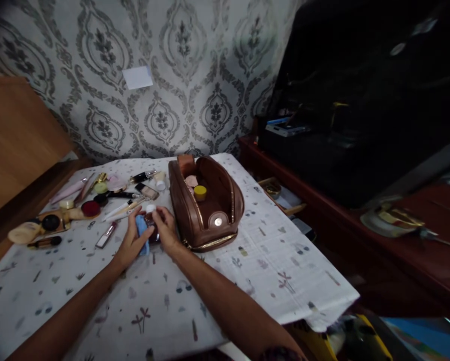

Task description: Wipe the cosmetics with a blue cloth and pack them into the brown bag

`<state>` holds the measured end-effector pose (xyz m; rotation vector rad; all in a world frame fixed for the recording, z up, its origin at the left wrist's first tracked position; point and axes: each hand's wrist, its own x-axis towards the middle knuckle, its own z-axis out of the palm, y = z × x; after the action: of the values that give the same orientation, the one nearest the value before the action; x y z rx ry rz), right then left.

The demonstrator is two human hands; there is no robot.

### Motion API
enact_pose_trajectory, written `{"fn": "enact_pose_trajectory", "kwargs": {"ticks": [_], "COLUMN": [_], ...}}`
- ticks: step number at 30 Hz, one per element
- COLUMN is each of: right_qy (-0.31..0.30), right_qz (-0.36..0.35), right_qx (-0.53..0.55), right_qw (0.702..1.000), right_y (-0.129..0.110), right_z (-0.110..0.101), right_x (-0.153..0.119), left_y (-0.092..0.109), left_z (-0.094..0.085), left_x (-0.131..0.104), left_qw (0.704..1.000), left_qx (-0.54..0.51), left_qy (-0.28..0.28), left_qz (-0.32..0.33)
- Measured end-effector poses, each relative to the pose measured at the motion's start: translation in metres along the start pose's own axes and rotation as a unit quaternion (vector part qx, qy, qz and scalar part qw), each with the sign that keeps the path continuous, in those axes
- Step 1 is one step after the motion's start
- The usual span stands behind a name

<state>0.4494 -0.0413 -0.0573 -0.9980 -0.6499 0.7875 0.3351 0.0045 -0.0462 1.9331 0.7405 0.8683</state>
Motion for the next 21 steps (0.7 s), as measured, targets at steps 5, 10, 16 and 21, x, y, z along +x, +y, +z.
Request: {"fn": "enact_pose_trajectory", "kwargs": {"ticks": [5,10,16,21], "right_qy": [0.035,0.039,0.027,0.021], "right_qz": [0.003,-0.017,-0.026,-0.039], "right_qx": [0.038,0.04,0.011,0.001], "right_qw": [0.999,0.998,0.999,0.999], "right_y": [-0.002,-0.006,-0.013,-0.015], "right_z": [-0.001,-0.001,0.0,0.0], "right_x": [0.0,0.0,-0.001,-0.003], "left_y": [0.003,0.011,0.016,0.015], "left_z": [-0.002,-0.007,-0.01,-0.016], "left_x": [0.0,0.006,0.006,0.008], "left_qw": [0.997,0.99,0.984,0.987], "left_qx": [-0.017,-0.078,-0.148,-0.149], "left_qy": [-0.064,-0.114,-0.079,-0.029], "left_qz": [-0.029,-0.036,-0.059,-0.06]}}
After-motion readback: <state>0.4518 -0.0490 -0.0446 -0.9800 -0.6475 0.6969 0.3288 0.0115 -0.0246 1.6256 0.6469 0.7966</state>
